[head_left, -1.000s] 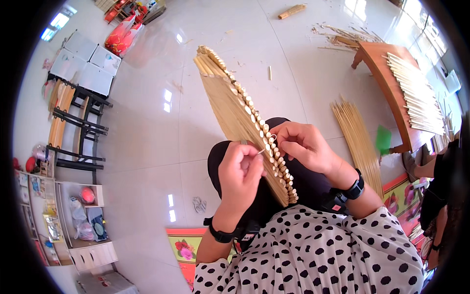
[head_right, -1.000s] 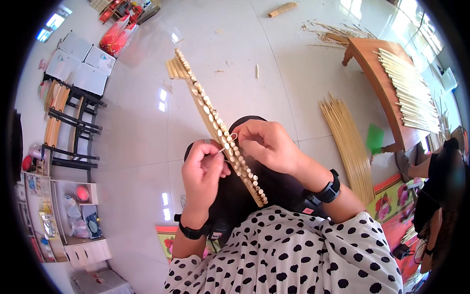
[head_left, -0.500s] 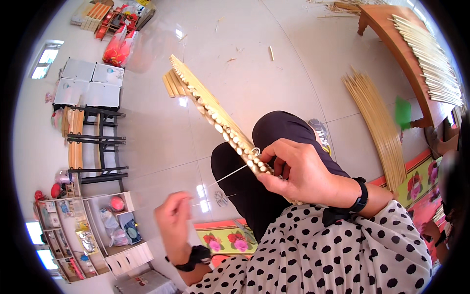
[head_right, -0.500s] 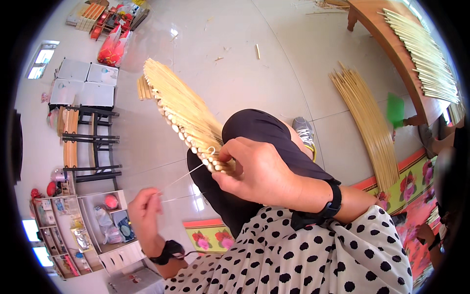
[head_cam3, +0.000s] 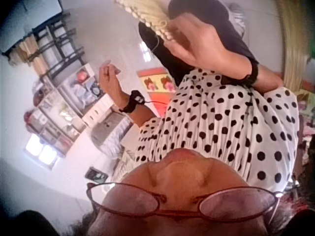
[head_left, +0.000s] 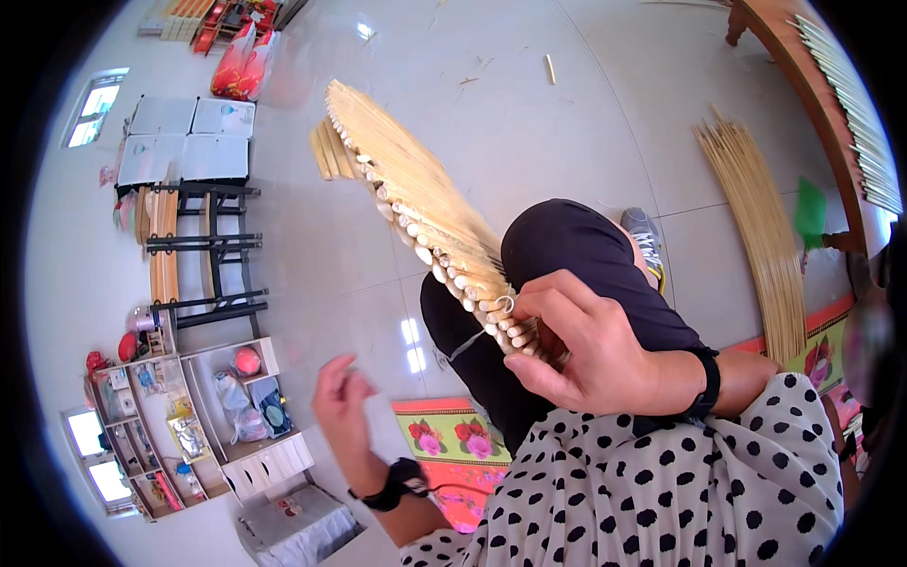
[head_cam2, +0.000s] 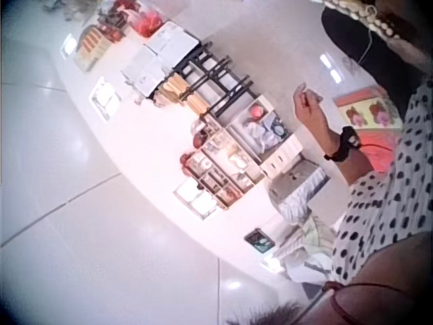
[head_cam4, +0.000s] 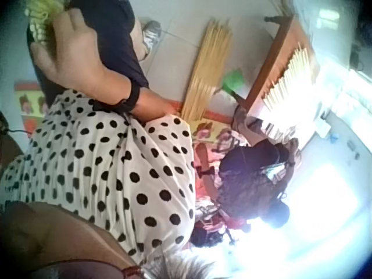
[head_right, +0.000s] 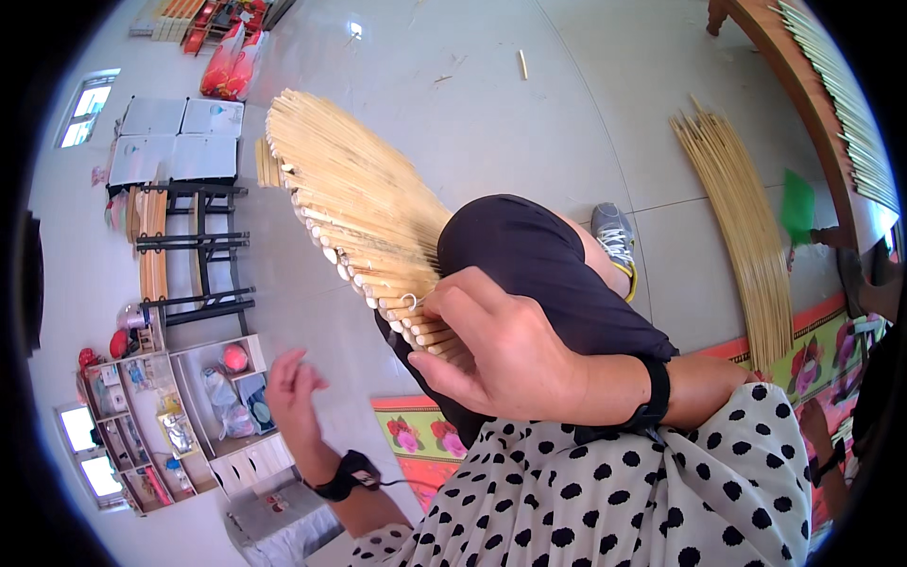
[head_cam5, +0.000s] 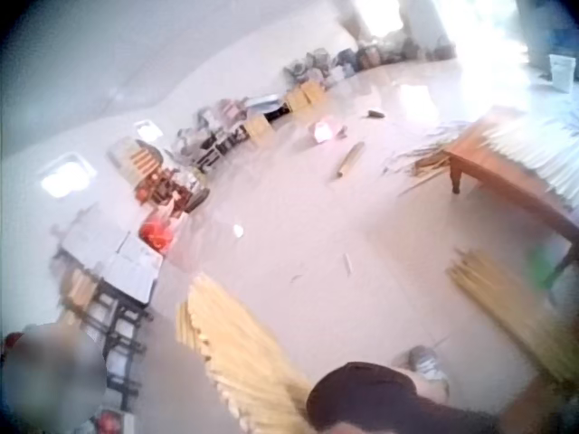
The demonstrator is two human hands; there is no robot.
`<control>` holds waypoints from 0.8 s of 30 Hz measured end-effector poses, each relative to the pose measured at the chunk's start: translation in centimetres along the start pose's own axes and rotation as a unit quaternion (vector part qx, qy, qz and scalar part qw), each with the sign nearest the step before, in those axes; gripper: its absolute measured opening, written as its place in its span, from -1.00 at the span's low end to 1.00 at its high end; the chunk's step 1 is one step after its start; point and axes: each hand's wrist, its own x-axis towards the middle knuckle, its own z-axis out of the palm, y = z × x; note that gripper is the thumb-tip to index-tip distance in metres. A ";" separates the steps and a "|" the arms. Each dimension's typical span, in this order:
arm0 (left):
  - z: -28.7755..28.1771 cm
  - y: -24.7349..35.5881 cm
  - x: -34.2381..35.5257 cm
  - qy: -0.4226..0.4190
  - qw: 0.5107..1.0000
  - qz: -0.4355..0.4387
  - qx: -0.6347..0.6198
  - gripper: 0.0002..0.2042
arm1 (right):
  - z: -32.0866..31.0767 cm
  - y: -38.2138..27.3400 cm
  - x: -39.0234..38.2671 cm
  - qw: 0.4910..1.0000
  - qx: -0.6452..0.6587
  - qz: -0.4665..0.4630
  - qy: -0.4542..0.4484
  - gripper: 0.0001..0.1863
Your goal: The person weaves together thin wooden slats using a needle and thread, pulling the thread through the slats to form a circular fan-like object. They use a pair of snips to trim the thread after securing a section of the slats.
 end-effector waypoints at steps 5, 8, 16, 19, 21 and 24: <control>9.9 8.7 -0.5 -0.140 0.982 0.128 -0.023 -0.69 | -0.2 -0.6 -0.3 1.000 -0.016 0.023 0.005 -0.62; 10.9 9.8 0.0 -0.168 0.964 0.202 0.050 -0.83 | 0.0 -0.7 -0.2 1.000 -0.014 0.019 0.001 -0.61; 7.3 6.7 -0.2 -0.067 0.874 0.114 -0.469 -0.96 | -0.1 0.2 -0.2 1.000 0.001 0.010 -0.007 -0.57; 6.8 5.8 -0.4 -0.008 0.725 0.093 -0.682 -0.94 | 0.3 0.2 -0.1 1.000 0.006 0.000 -0.006 -0.56; 5.6 5.7 0.1 -0.176 0.603 0.123 -0.768 -0.92 | 0.4 0.1 0.1 1.000 0.005 -0.002 -0.012 -0.56; 2.0 5.5 1.1 -0.124 0.662 0.125 -0.728 -0.89 | 0.2 0.2 0.2 1.000 -0.009 0.004 -0.010 -0.56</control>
